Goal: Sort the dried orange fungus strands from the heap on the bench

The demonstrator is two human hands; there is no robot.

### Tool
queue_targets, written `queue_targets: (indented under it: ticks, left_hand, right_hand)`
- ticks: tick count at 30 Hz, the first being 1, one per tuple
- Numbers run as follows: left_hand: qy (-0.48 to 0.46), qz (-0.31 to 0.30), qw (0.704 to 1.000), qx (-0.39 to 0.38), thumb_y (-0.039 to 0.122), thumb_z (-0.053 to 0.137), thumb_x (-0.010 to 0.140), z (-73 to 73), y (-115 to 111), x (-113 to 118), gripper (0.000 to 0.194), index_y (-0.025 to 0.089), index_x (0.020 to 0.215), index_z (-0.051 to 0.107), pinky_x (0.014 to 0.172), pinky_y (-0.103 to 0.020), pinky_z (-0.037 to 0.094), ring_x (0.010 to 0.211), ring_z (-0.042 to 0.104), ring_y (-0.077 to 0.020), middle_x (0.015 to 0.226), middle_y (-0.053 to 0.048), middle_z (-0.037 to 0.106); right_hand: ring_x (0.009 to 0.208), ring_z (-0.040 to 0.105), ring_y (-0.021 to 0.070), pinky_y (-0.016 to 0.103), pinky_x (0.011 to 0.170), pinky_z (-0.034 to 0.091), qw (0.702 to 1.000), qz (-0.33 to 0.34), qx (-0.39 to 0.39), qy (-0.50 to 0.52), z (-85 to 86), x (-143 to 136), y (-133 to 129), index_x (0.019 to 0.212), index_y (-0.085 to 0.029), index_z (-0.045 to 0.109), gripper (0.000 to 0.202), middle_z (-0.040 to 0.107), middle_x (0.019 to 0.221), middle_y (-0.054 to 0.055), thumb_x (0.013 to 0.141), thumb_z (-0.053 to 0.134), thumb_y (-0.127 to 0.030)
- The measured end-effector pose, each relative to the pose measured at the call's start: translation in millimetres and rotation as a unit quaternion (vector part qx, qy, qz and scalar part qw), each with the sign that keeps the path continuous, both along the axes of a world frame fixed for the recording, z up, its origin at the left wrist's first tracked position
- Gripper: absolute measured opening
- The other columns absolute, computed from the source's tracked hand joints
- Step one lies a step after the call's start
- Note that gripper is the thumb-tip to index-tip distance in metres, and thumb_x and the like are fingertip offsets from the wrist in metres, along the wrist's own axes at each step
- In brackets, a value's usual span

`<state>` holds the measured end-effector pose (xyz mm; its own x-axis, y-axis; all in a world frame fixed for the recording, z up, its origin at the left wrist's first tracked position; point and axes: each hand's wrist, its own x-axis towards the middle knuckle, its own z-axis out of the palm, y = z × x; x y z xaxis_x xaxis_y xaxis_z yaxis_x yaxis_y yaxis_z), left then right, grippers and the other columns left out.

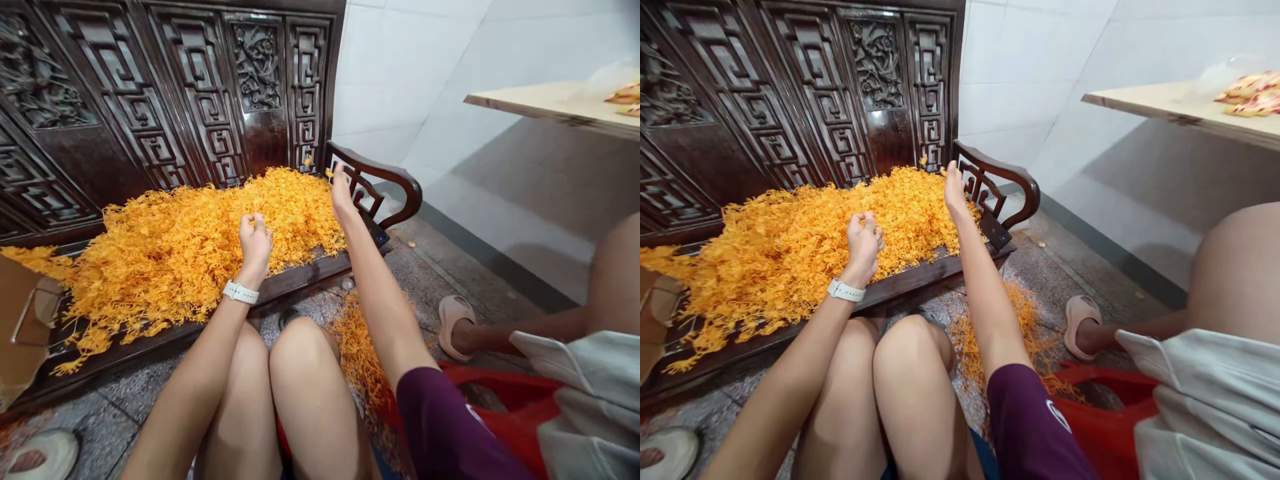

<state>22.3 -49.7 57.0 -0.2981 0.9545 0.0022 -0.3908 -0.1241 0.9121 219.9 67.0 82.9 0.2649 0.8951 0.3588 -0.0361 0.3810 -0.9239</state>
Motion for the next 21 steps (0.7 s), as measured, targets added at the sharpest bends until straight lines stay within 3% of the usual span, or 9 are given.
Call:
queue_targets:
  ticks: [3, 6, 9, 12, 14, 17, 21]
  left_hand:
    - [0.005, 0.000, 1.000, 0.012, 0.028, 0.048, 0.108, 0.6, -2, -1, 0.016, 0.024, 0.094, 0.042, 0.043, -0.015, 0.022, 0.043, 0.031, -0.0058, 0.059, 0.011, 0.032]
    - [0.010, -0.014, 1.000, 0.019, 0.028, 0.049, 0.107, -0.4, -2, -1, 0.015, 0.024, 0.094, 0.043, 0.043, -0.015, 0.022, 0.044, 0.031, -0.0061, 0.060, 0.011, 0.032]
    - [0.014, -0.028, 0.999, 0.018, 0.026, 0.049, 0.107, -1.5, -3, 1, 0.014, 0.024, 0.094, 0.044, 0.043, -0.016, 0.022, 0.044, 0.031, -0.0066, 0.060, 0.010, 0.033]
    - [0.020, -0.037, 0.999, 0.005, 0.024, 0.051, 0.105, -1.6, -3, 3, 0.014, 0.023, 0.093, 0.045, 0.044, -0.016, 0.024, 0.045, 0.032, -0.0058, 0.063, 0.009, 0.036]
    - [0.023, -0.037, 0.999, -0.004, 0.024, 0.052, 0.105, -1.3, -3, 4, 0.015, 0.023, 0.092, 0.045, 0.044, -0.015, 0.025, 0.045, 0.033, -0.0052, 0.065, 0.008, 0.039]
    - [0.018, -0.045, 0.999, -0.014, 0.025, 0.053, 0.104, -1.7, -3, 4, 0.015, 0.023, 0.092, 0.045, 0.044, -0.015, 0.023, 0.045, 0.034, -0.0053, 0.065, 0.009, 0.039]
    - [0.011, -0.081, 0.996, -0.025, 0.029, 0.053, 0.104, -3.4, -3, 4, 0.015, 0.024, 0.093, 0.045, 0.042, -0.016, 0.018, 0.041, 0.029, -0.0072, 0.056, 0.011, 0.033]
  right_hand:
    - [0.118, 0.059, 0.0267, 0.047, 0.114, 0.041, 0.991, 0.004, 0.022, -0.131, -7.2, -7, 13, 0.084, -0.022, 0.066, 0.049, 0.070, 0.101, 0.008, 0.089, 0.065, -0.071]
    - [0.123, 0.060, 0.0265, 0.049, 0.122, 0.035, 0.987, 0.047, 0.038, -0.147, -33.1, -14, -1, 0.094, -0.024, 0.071, 0.054, 0.073, 0.113, 0.008, 0.092, 0.057, -0.075]
    - [0.134, 0.056, 0.0292, 0.051, 0.126, 0.028, 0.983, 0.103, -0.043, -0.149, -57.2, -17, -16, 0.106, -0.025, 0.074, 0.056, 0.072, 0.128, 0.010, 0.086, 0.065, -0.076]
    - [0.129, 0.059, 0.0322, 0.054, 0.123, 0.032, 0.976, 0.100, -0.123, -0.152, -69.3, -20, -26, 0.106, -0.024, 0.075, 0.059, 0.075, 0.114, 0.011, 0.082, 0.068, -0.079]
    - [0.119, 0.063, 0.0289, 0.050, 0.116, 0.040, 0.982, 0.088, -0.104, -0.132, -69.6, -23, -34, 0.110, -0.025, 0.074, 0.064, 0.075, 0.108, 0.010, 0.087, 0.058, -0.082]
    - [0.109, 0.064, 0.0223, 0.041, 0.105, 0.048, 0.985, 0.118, 0.007, -0.128, -61.1, -31, -50, 0.121, -0.028, 0.071, 0.067, 0.073, 0.114, 0.007, 0.097, 0.037, -0.080]
    - [0.101, 0.059, 0.0225, 0.040, 0.104, 0.044, 0.953, 0.163, 0.115, -0.229, -45.5, -42, -72, 0.114, -0.030, 0.075, 0.047, 0.069, 0.105, 0.004, 0.096, 0.055, -0.069]
